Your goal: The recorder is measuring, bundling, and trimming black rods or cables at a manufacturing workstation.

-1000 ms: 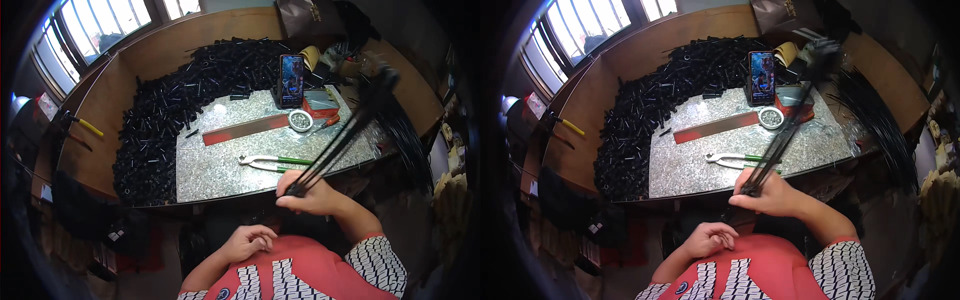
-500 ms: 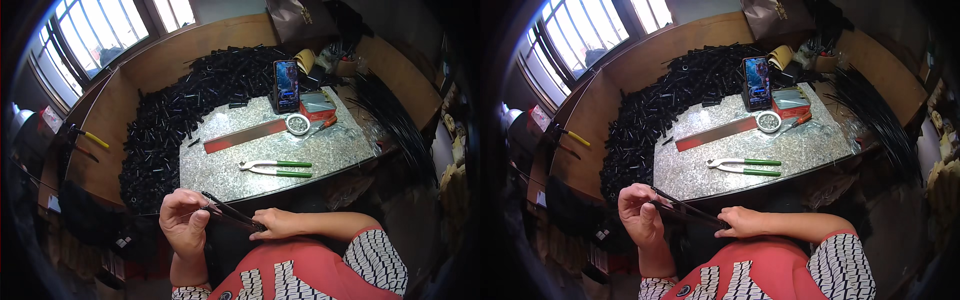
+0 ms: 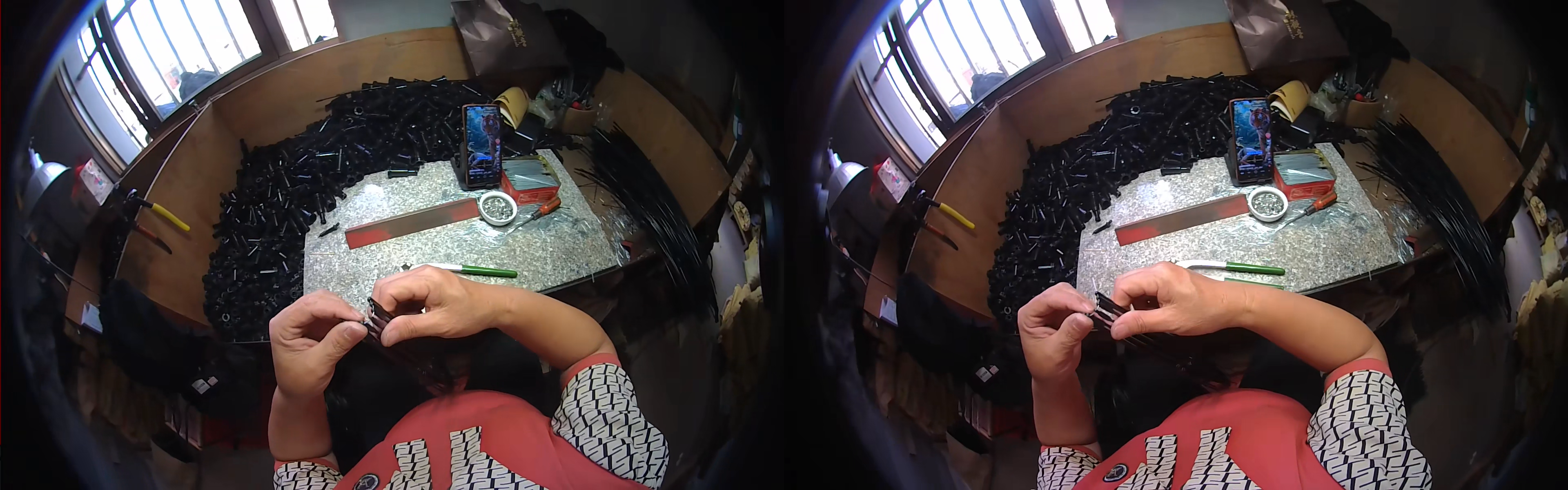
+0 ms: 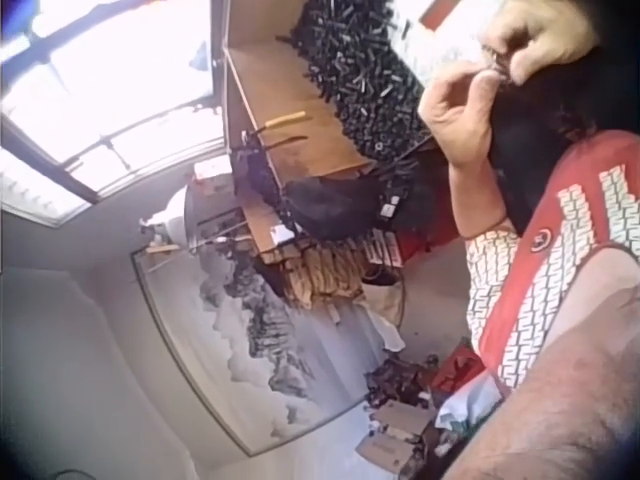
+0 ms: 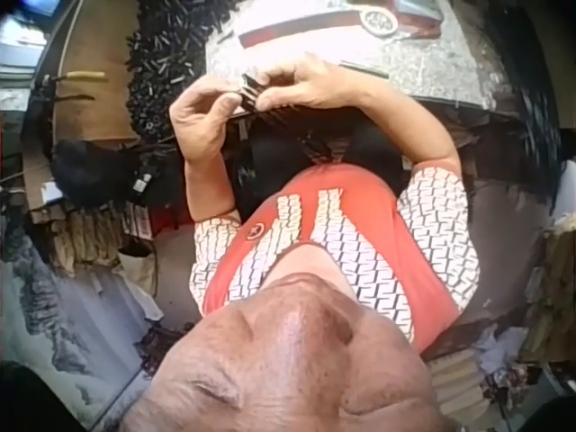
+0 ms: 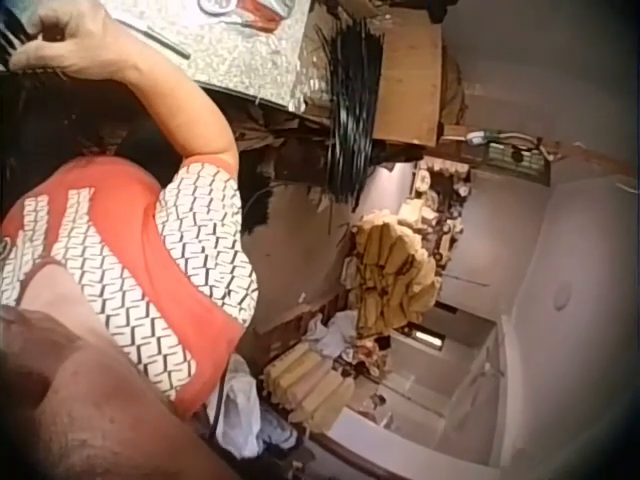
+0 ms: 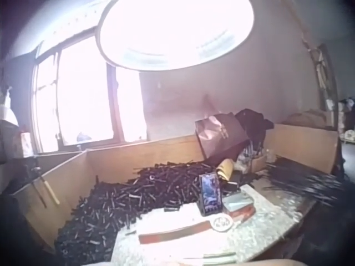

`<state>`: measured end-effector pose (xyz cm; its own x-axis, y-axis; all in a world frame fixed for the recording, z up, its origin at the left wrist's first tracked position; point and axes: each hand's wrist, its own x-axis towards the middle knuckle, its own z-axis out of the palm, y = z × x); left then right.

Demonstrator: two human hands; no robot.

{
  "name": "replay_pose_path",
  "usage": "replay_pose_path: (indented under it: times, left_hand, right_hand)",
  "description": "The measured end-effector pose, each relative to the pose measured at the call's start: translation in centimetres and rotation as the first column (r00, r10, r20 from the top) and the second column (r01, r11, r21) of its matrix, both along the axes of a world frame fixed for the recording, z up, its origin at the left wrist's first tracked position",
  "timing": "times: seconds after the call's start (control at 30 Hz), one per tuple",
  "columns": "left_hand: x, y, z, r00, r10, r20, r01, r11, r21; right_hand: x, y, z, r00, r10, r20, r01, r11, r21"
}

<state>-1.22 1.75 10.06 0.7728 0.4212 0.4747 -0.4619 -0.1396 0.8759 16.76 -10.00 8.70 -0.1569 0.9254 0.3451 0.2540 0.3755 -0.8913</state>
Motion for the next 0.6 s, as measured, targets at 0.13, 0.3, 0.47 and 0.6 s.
replay_pose_path:
  times: [0.13, 0.3, 0.47, 0.6]
  left_hand:
    - [0.7, 0.0, -0.2, 0.999, 0.047, -0.01, -0.047, 0.998, -0.05]
    - [0.0, 0.3, -0.1, 0.996, 0.091, -0.019, -0.091, 0.995, -0.025]
    - [0.6, 0.5, 0.5, 0.998, -0.017, -0.052, 0.02, 0.998, 0.054]
    - [0.8, 0.2, 0.7, 0.992, -0.048, -0.118, 0.046, 0.999, -0.023]
  right_hand:
    - [-0.5, 0.0, -0.6, 0.98, -0.196, 0.028, 0.189, 0.97, 0.155]
    - [-0.9, 0.5, -0.7, 0.982, -0.188, 0.028, 0.184, 0.978, 0.099]
    - [-0.9, -0.4, -3.0, 0.975, -0.17, -0.143, 0.167, 0.985, -0.033]
    - [-1.6, -0.9, -1.7, 0.926, -0.143, -0.35, 0.108, 0.987, -0.117]
